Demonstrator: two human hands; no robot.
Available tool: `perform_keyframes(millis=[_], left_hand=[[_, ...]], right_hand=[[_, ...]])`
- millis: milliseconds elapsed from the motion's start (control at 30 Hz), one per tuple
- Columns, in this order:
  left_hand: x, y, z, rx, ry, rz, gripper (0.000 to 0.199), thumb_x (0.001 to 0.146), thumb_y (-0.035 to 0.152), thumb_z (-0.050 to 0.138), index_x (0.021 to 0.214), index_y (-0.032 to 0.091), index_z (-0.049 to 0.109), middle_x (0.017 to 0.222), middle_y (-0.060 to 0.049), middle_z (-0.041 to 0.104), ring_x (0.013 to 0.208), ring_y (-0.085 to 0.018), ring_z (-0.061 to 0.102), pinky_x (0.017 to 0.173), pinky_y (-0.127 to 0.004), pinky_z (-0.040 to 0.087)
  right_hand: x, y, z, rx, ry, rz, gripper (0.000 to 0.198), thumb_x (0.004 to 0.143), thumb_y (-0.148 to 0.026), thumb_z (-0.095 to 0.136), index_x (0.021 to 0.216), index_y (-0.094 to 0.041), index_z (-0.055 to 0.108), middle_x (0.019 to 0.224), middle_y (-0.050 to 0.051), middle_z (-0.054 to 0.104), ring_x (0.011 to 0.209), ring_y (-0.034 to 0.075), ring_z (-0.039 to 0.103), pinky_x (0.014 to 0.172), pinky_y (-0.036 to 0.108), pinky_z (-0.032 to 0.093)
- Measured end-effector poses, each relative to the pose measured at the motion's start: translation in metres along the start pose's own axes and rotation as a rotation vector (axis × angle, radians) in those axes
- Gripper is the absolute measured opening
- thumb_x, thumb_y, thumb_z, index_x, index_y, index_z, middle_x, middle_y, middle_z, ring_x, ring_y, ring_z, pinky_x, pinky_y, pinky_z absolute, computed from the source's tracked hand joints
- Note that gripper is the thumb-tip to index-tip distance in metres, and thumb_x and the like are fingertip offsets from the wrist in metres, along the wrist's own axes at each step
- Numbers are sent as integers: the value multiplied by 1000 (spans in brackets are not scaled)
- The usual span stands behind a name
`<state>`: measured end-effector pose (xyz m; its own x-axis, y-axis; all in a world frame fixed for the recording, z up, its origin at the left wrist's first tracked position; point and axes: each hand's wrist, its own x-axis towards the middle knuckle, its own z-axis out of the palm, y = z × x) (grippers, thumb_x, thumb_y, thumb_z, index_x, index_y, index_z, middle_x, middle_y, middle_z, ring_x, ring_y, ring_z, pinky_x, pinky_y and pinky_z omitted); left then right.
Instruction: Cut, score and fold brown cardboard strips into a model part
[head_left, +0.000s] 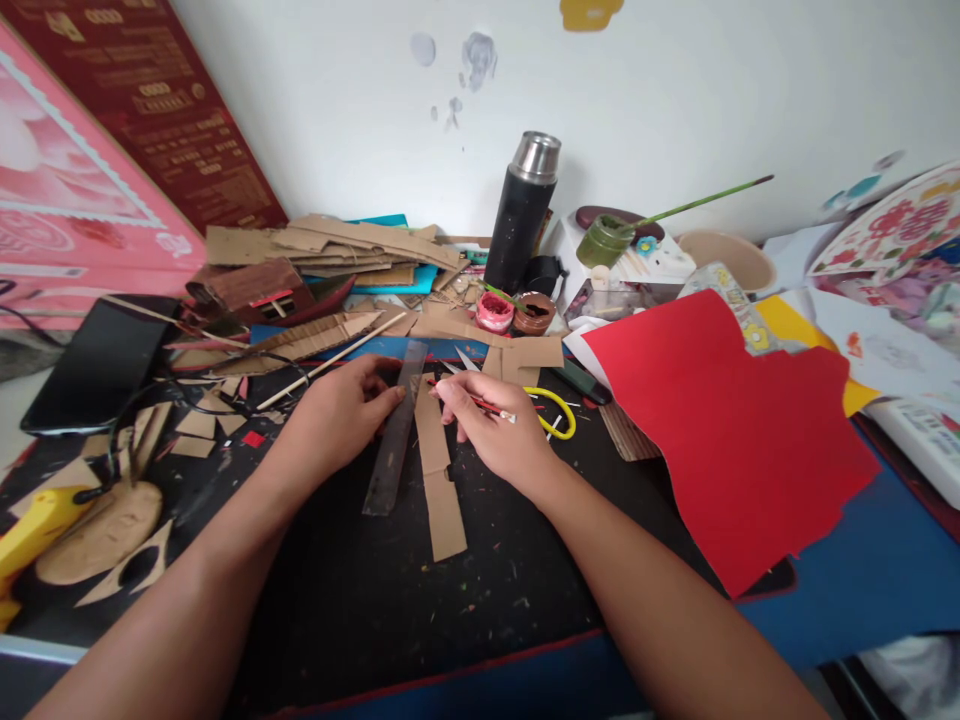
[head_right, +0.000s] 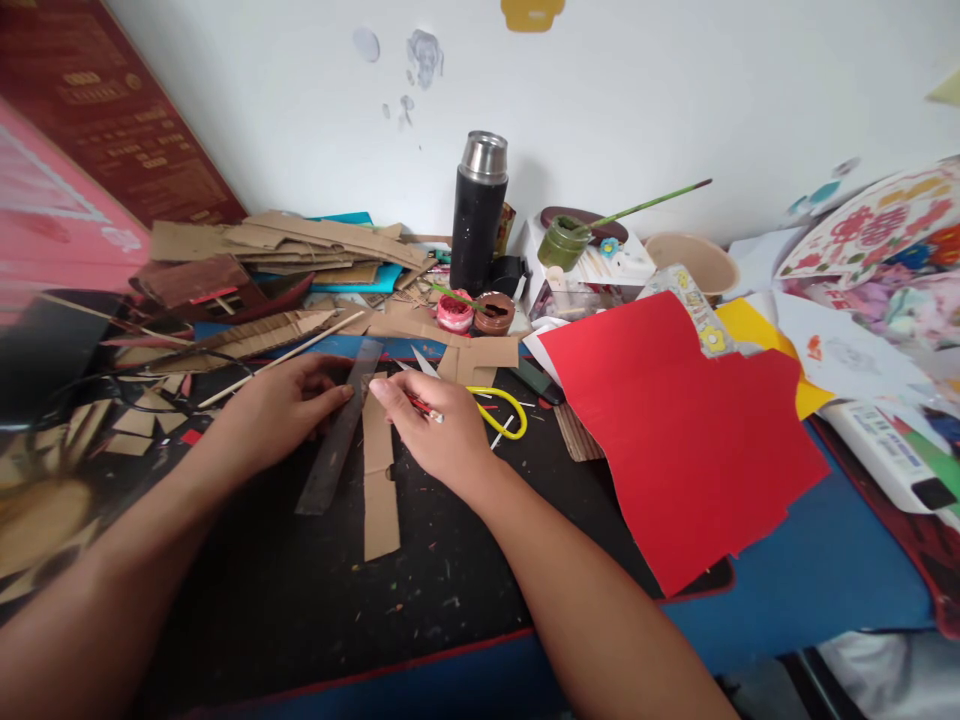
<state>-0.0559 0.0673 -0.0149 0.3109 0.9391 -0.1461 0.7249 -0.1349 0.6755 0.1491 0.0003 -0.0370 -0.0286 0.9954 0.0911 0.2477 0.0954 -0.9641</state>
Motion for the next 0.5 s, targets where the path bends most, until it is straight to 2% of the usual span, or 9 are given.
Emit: perform_keyframes(millis=[500], left_hand=[[0, -1, 0, 7, -5, -1, 48, 91, 43, 59, 130, 18, 72, 80, -4, 76, 65, -25, 70, 67, -38, 50]], right_hand=[[1, -1, 1, 27, 14, -18, 47, 107, -63, 59, 91, -22, 73, 79, 1, 72, 60, 13, 62, 58, 28, 47]])
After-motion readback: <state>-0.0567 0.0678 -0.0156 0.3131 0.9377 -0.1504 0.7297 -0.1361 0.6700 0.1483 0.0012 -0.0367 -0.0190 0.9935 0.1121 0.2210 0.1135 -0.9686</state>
